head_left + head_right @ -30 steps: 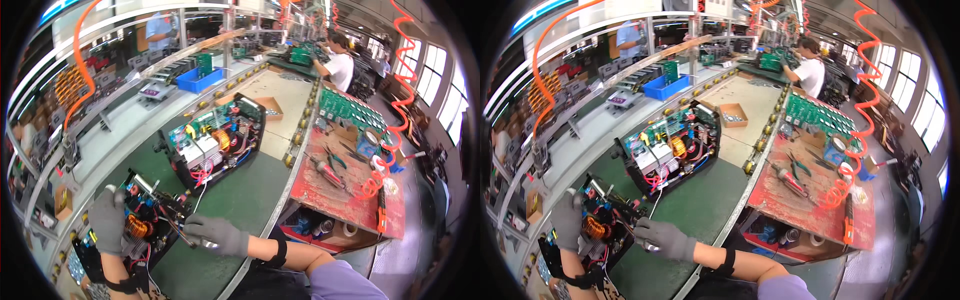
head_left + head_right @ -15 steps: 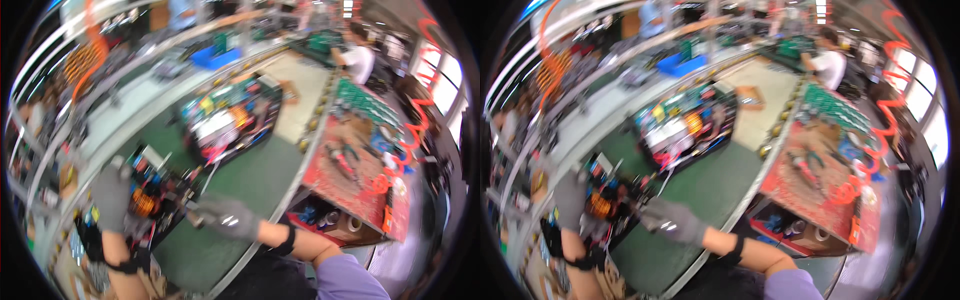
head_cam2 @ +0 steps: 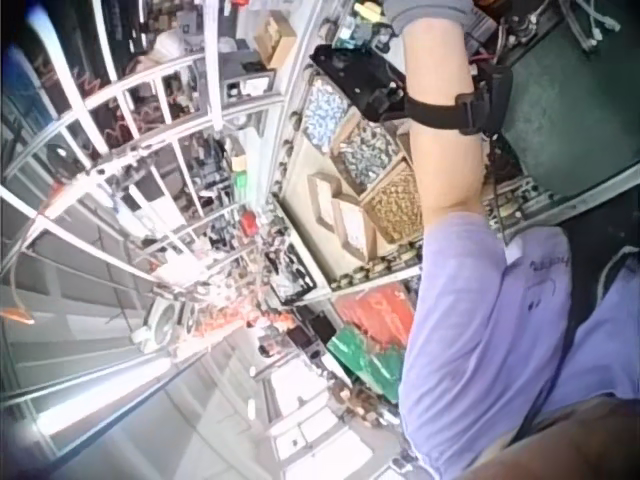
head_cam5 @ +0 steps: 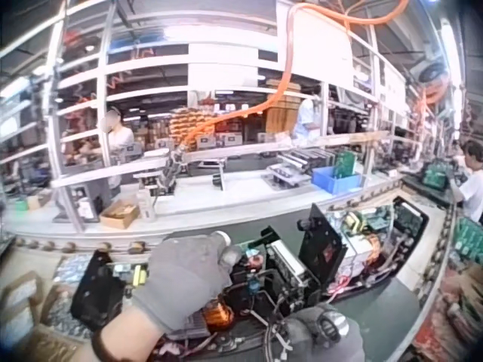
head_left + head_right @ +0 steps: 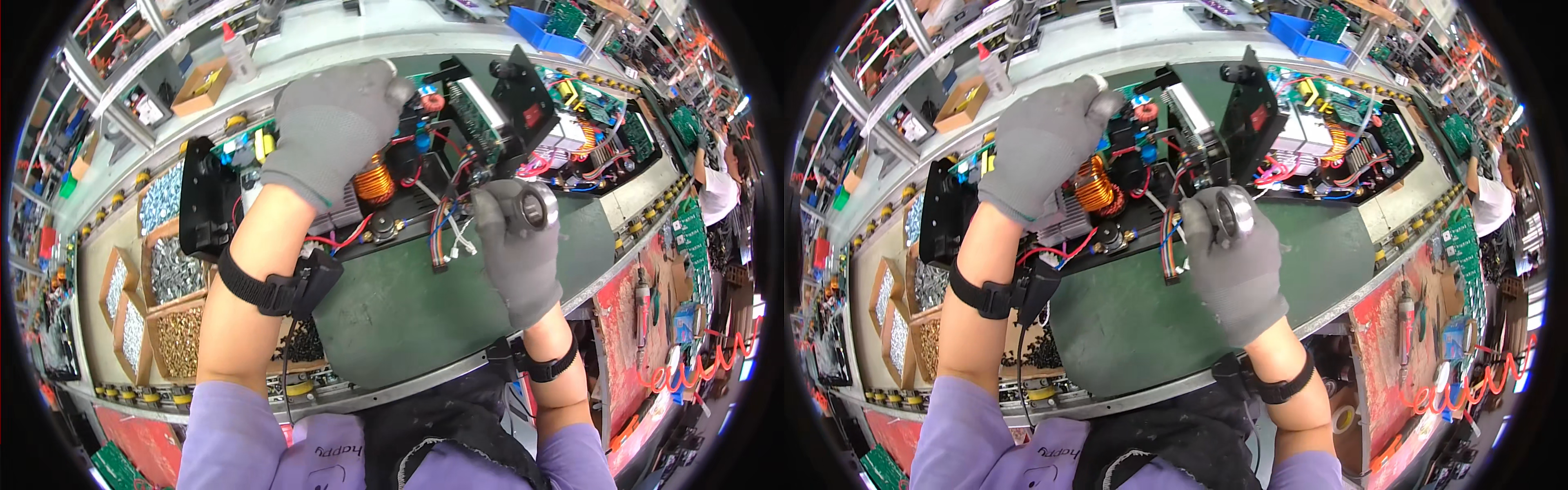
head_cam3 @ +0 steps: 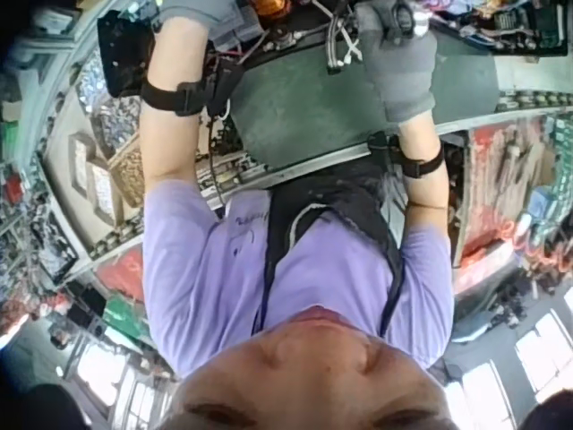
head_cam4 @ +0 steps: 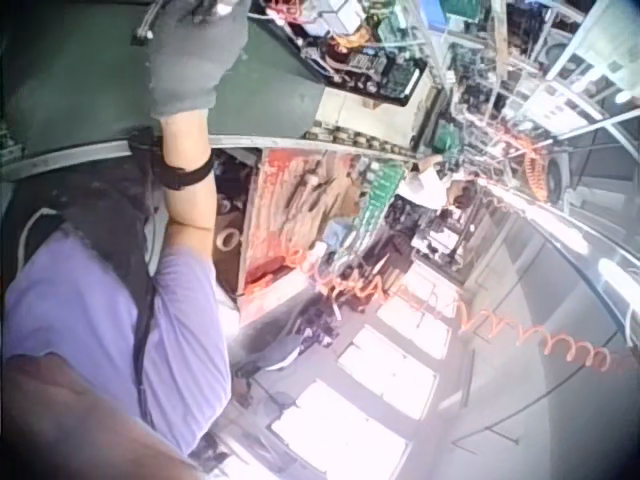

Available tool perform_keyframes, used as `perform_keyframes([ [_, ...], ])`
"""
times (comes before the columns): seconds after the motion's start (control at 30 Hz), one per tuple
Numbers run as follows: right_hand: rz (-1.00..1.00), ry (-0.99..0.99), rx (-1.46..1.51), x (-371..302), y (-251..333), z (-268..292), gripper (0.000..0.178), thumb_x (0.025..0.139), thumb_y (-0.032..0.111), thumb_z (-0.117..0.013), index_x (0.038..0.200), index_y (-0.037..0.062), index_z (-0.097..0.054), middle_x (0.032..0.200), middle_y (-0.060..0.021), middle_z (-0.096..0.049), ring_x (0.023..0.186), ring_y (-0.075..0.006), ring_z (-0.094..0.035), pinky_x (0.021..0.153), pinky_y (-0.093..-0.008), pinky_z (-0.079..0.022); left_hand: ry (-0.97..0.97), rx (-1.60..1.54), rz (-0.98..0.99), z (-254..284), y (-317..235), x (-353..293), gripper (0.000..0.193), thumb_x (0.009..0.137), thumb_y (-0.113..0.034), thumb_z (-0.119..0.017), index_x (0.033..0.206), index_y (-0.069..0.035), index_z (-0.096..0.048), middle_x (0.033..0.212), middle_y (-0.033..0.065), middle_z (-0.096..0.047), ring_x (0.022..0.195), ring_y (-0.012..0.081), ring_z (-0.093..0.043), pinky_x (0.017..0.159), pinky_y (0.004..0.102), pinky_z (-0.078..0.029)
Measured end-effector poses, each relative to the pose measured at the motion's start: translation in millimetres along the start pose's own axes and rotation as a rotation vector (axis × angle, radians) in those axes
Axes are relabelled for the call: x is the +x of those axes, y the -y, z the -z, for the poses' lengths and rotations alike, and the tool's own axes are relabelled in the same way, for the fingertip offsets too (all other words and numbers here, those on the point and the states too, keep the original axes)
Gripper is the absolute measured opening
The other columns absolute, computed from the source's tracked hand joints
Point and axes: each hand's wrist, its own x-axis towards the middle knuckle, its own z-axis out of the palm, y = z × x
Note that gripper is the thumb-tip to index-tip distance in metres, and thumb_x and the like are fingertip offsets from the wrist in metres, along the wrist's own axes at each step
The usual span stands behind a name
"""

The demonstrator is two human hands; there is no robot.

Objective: Assemble and secure components within an electronic power inverter unit on a production line.

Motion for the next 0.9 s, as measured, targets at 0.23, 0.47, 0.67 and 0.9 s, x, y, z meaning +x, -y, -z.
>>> perform_keyframes([
  [0.23,0.140,-0.065,0.113,0.6,-0.4,-4.5,0.005,0.089,0.003,-0.064,0.087,-0.0018,-0.064,0.074,-0.0063,-0.060,0.062,-0.0136,-0.055,0.059,-0.0279,-0.045,-0.010,0.026,-0.046,-2.3,0.7,-1.9,0.034,0.096,-0.042,-0.050,0.090,-0.011,-0.060,0.074,0.0117,-0.066,0.074,0.0319,-0.066,0.063,0.0465,-0.049],
  [0.47,0.033,-0.181,0.244,-39.1,-35.4,7.0,0.011,0.091,0.004,-0.059,0.097,-0.0031,-0.064,0.089,-0.0115,-0.060,0.066,-0.0161,-0.058,0.059,-0.0305,-0.047,-0.024,-0.018,-0.044,-4.6,-2.0,-1.0,0.037,0.098,-0.043,-0.047,0.089,-0.010,-0.060,0.073,0.0128,-0.065,0.073,0.0332,-0.066,0.063,0.0475,-0.049],
  [0.67,0.241,-0.129,0.044,-29.9,-26.5,8.3,0.011,0.090,0.004,-0.060,0.098,-0.0031,-0.065,0.091,-0.0102,-0.061,0.065,-0.0145,-0.058,0.058,-0.0263,-0.046,-0.003,0.026,-0.053,-4.9,0.0,-0.2,0.041,0.098,-0.045,-0.045,0.088,-0.009,-0.061,0.072,0.0142,-0.065,0.075,0.0346,-0.066,0.063,0.0479,-0.049],
  [0.9,0.148,-0.184,0.127,-0.4,-14.6,-9.5,0.003,0.089,0.000,-0.062,0.088,-0.0027,-0.063,0.079,-0.0100,-0.064,0.062,-0.0156,-0.058,0.056,-0.0282,-0.045,0.012,0.031,-0.032,-3.7,-3.2,2.8,0.043,0.097,-0.047,-0.046,0.086,-0.009,-0.061,0.073,0.0140,-0.066,0.075,0.0344,-0.066,0.063,0.0479,-0.050],
])
